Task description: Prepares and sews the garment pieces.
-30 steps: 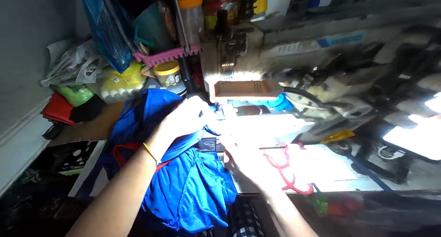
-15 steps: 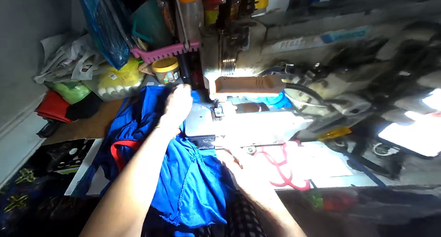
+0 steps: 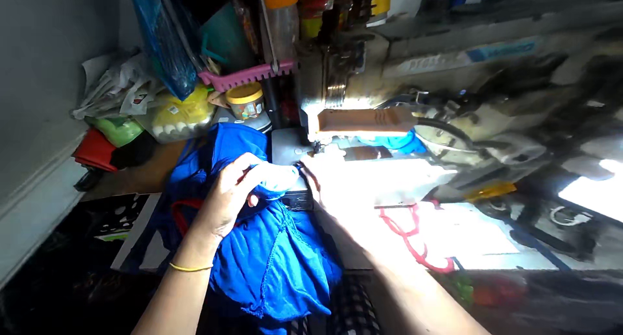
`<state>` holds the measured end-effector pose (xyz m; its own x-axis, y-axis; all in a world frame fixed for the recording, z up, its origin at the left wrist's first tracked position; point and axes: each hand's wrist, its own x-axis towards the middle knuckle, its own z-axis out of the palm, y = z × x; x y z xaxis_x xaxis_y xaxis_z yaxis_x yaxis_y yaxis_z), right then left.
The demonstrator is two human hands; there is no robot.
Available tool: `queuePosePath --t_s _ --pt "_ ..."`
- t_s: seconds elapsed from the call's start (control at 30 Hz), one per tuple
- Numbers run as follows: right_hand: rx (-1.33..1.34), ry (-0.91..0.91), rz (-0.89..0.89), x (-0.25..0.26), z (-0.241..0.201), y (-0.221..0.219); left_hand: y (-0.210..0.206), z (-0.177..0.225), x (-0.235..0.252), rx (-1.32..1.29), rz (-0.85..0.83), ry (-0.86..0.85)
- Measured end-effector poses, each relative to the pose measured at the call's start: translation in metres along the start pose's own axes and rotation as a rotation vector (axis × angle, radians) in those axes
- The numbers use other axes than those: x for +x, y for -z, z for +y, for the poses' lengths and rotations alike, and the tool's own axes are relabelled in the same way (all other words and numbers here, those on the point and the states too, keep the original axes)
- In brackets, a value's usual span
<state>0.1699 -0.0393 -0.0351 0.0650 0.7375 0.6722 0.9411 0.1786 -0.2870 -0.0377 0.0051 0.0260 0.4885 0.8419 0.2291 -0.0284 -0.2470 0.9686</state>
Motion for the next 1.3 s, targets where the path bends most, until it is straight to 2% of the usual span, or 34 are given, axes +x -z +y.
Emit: queuePosePath --t_s 0.07,0.13,0.23,0.27,0.33,0.4,0.47,0.5,0.57,0.67,0.73,0.83,0.97,1.03,1.07,1.2,1.23,1.3 --pt "0.095 0.003 0.039 0.004 0.0 0.001 -0.002 -0.001 -0.004 -0.013 0.011 -0.018" --pt "0.339 -0.05 0.02 0.004 -0.005 0.017 -0.001 -0.003 -0.009 -0.032 0.01 -0.039" --pt "0.824 -0.246 -0.223 -0.006 -0.014 0.033 -0.006 -0.008 -0.02 0.01 -0.009 -0.116" --pt "0.838 -0.285 -0.28 -0.011 -0.017 0.031 -0.009 -0.01 -0.025 0.077 0.003 -0.158" --pt "0.649 -0.314 -0.292 -0.026 -0.025 0.031 -0.015 -0.02 -0.034 0.376 0.142 -0.262" --pt "0.451 -0.286 -0.172 -0.044 -0.031 0.032 -0.015 -0.033 -0.042 0.73 0.361 -0.355" --pt "0.315 -0.19 0.019 -0.057 -0.037 0.034 -0.014 -0.042 -0.049 0.864 0.506 -0.344" --pt "0.242 -0.127 0.12 -0.06 -0.039 0.032 -0.015 -0.045 -0.053 0.842 0.536 -0.315" --pt "0.189 -0.075 0.244 -0.063 -0.04 0.026 -0.023 -0.047 -0.063 0.575 0.503 -0.242" --pt "0.306 -0.079 0.308 -0.069 -0.04 0.018 -0.047 -0.039 -0.074 -0.324 0.4 -0.019" --pt "0.401 -0.091 0.331 -0.072 -0.04 0.013 -0.058 -0.03 -0.077 -0.734 0.343 0.124" --pt "0.566 -0.171 0.328 -0.074 -0.04 0.007 -0.067 -0.026 -0.078 -0.924 0.308 0.205" --pt "0.601 -0.199 0.325 -0.075 -0.037 0.005 -0.071 -0.032 -0.077 -0.959 0.272 0.176" --pt "0.616 -0.158 0.324 -0.075 -0.036 0.005 -0.07 -0.035 -0.077 -0.885 0.274 0.134" --pt "0.648 -0.137 0.313 -0.075 -0.035 0.007 -0.069 -0.037 -0.077 -0.768 0.287 0.08" --pt "0.751 -0.168 0.209 -0.075 -0.033 0.027 -0.038 -0.042 -0.066 0.246 0.454 -0.306" --pt "0.779 -0.202 0.158 -0.075 -0.034 0.034 -0.03 -0.039 -0.063 0.367 0.459 -0.356" --pt "0.838 -0.271 0.024 -0.076 -0.036 0.043 -0.023 -0.034 -0.063 0.426 0.425 -0.404"
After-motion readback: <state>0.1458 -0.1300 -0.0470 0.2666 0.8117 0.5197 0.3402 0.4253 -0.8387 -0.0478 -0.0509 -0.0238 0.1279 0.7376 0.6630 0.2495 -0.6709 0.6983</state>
